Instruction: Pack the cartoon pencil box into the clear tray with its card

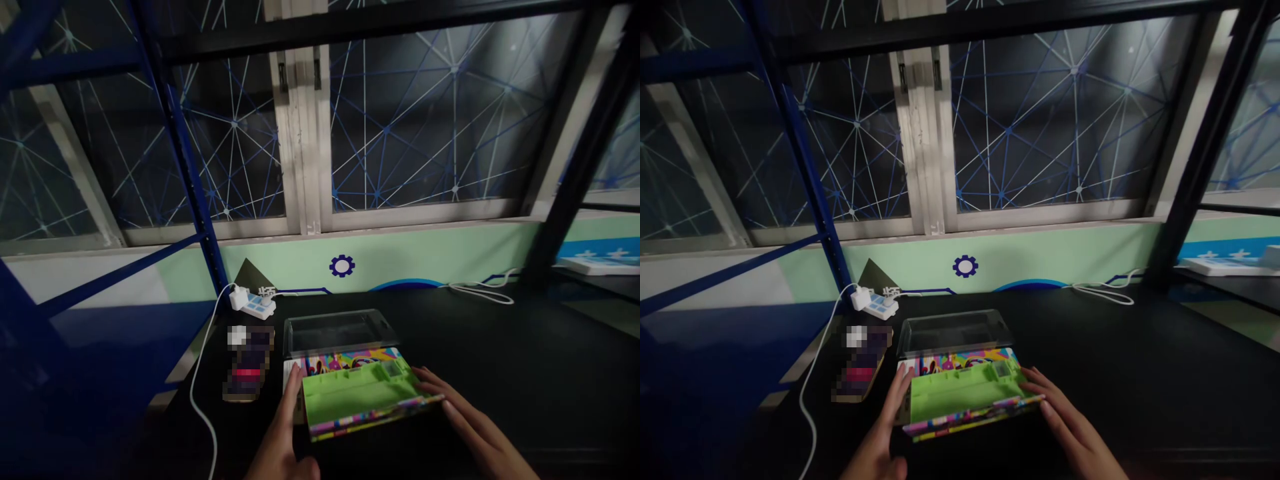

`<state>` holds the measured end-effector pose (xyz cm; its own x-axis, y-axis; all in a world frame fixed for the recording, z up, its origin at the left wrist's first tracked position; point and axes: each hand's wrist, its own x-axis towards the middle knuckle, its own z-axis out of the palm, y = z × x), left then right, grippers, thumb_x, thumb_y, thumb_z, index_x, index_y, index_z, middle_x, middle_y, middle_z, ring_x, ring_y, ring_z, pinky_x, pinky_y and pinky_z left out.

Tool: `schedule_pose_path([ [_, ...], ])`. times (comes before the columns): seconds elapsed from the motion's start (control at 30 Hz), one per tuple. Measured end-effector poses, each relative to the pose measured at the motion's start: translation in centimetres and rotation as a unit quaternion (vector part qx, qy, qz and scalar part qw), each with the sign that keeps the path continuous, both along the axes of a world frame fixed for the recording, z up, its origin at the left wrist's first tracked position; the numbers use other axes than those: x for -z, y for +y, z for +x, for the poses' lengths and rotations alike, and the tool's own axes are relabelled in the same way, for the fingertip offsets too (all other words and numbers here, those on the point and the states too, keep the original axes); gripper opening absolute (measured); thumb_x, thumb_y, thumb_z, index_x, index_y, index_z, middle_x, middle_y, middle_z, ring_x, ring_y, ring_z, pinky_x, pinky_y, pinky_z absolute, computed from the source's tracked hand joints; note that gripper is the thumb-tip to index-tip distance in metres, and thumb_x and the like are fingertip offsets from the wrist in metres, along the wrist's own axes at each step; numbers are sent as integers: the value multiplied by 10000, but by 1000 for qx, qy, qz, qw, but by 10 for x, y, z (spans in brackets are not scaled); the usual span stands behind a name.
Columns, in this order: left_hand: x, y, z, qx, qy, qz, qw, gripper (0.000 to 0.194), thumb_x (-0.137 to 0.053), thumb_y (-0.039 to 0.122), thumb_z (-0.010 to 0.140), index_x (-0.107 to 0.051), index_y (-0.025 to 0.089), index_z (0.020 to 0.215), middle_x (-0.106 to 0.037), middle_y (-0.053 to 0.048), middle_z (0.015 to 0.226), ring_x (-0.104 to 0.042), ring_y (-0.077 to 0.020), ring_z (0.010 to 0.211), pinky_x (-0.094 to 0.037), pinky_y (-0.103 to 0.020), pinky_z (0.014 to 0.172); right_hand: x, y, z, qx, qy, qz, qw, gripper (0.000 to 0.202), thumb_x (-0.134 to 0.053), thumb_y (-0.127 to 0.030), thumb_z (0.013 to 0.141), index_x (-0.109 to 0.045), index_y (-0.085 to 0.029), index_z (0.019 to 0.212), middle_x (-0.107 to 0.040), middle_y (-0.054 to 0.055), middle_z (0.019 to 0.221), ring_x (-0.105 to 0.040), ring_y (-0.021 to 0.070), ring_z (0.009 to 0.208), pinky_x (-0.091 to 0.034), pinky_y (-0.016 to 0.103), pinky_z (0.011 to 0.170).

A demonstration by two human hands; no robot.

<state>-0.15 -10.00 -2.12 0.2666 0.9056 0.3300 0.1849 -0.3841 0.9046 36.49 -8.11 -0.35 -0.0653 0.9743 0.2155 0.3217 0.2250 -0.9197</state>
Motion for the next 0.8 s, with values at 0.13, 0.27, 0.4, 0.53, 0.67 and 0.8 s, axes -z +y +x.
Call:
schedule_pose_path([
  [0.13,7,-1,2,-26,-17,4,1000,934,-501,708,917,-66,302,1638,-218,-97,1709,-183,-312,1573,-150,-469,1276,3,-1,-5,-4,15,-6,1000,412,-556,-586,946,-795,-314,1142,-439,-3,1610,-404,350,1474,-287,521,1207],
  [0.27,10,-6,0,-33,14,22,999,773,-420,617,994,-100,324,1634,-150,-55,1729,-157,-276,1583,-129,-437,1288,9,-5,4,-45,21,8,999,354,-569,-519,960,-794,-316,1144,-379,-12,1643,-355,350,1499,-278,520,1212],
  [0.4,6,-7,-2,0,16,42,999,966,-429,789,888,-90,283,1639,-119,-82,1731,-126,-315,1584,-104,-439,1290,9,-9,11,-75,41,19,996,336,-599,-474,951,-757,-342,1217,-365,-19,1650,-324,348,1511,-302,506,1205],
  [0.53,3,-6,1,1,-11,26,1000,1157,-491,891,769,-99,237,1639,-151,-138,1718,-139,-356,1576,-100,-495,1281,6,-9,16,-103,41,-32,993,539,-574,-483,960,-507,-400,1488,-339,-39,1658,-289,317,1524,-308,488,1207],
  [0.67,-7,0,5,-50,-47,-36,997,1052,-760,766,678,-356,357,1559,-438,-96,1604,-323,-392,1515,-278,-554,1228,5,-7,20,-105,7,-50,993,685,-551,-516,961,-302,-409,1590,-292,-48,1673,-252,291,1532,-250,463,1229],
  [0.8,-17,13,4,-67,-64,-54,994,516,-658,529,925,-572,280,1369,-591,-105,1419,-577,-310,1289,-504,-555,1051,5,-6,22,-110,-5,-45,993,741,-553,-521,960,-216,-417,1612,-245,-48,1689,-229,275,1537,-231,448,1232],
])
